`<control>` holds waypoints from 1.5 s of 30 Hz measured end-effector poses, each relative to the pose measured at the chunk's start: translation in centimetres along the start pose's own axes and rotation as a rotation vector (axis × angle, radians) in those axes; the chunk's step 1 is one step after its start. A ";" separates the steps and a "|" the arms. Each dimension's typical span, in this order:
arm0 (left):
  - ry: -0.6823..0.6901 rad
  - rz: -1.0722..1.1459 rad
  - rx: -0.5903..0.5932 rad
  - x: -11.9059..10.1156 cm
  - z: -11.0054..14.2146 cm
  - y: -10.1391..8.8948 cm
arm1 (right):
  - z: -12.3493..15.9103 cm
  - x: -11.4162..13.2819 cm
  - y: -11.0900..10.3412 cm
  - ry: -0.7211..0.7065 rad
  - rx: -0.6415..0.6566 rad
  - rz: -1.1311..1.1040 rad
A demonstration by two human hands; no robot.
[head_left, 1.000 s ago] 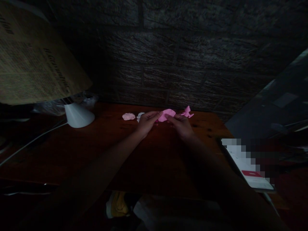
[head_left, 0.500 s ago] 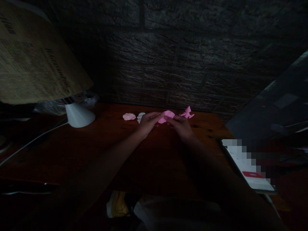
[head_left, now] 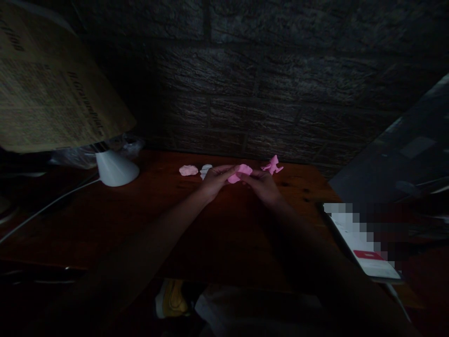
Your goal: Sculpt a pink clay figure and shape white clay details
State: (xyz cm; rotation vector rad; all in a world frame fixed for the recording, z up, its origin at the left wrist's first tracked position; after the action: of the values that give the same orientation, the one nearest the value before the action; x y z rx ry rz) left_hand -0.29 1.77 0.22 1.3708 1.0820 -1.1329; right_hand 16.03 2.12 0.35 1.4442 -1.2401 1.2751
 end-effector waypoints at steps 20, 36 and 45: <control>0.084 -0.040 0.062 0.2 0.0 -0.1 | 0.4 0.5 0.4 -0.032 0.067 0.024; 0.078 0.020 0.048 0.5 -0.3 0.0 | 0.2 0.7 0.2 -0.064 0.005 -0.085; 0.066 -0.058 0.077 0.4 -0.3 -0.2 | -0.1 0.3 -0.2 -0.096 -0.002 -0.117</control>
State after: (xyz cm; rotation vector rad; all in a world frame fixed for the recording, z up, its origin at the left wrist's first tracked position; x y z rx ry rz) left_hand -0.36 2.09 -0.19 1.4544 1.1414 -1.1893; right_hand 16.21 2.23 0.67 1.5686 -1.1998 1.1377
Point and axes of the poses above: each hand's wrist, its own z-axis away from the middle knuckle, its own y-axis out of the palm, x = y × z, the point moved 1 cm from there along -z, towards the middle knuckle, and after that the axes turned 9 degrees about -z, right-handed, at the moved point
